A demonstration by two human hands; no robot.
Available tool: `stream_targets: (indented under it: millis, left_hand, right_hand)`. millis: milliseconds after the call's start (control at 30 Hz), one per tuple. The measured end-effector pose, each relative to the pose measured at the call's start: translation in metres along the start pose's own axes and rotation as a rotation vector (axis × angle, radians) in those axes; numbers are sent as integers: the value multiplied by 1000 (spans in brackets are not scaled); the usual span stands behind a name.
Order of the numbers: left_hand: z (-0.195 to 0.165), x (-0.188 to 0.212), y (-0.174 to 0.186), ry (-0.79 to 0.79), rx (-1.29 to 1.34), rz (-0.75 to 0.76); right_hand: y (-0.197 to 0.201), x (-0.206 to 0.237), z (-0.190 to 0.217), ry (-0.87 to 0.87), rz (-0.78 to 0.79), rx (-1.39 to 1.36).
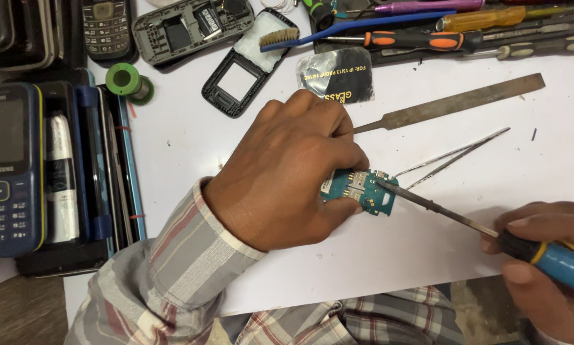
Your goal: The person repairs a mobile phone motherboard at a workbench. They hold the teal circuit board with one hand while using a soldering iron on its connectors, periodically scraping the board with a metal file, picking at components with tweezers, and turning the board over to work on different sides.
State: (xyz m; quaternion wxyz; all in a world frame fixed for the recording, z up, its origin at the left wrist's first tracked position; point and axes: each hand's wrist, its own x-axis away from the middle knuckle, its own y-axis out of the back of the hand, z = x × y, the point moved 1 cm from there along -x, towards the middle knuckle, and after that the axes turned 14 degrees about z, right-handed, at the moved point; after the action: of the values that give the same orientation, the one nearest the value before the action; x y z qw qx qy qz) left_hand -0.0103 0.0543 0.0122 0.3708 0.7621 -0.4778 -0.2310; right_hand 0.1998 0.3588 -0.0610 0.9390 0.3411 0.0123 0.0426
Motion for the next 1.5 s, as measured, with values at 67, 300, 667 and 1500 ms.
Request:
stream_targets:
  millis: [67,300,667,1500]
  left_hand:
    - [0,0,-1,-6,1,-11]
    - [1,0,-2,9,4,-5]
    - [2,-1,-2,11,0,2]
    - [2,-1,-2,17,1,5]
  right_hand:
    - [0,-2,5,-5,-6,9]
    - [3,-9,8,-53,62,-8]
    - [4,-8,7,-38,64,-37]
    - [2,-5,0,-91,56,-66]
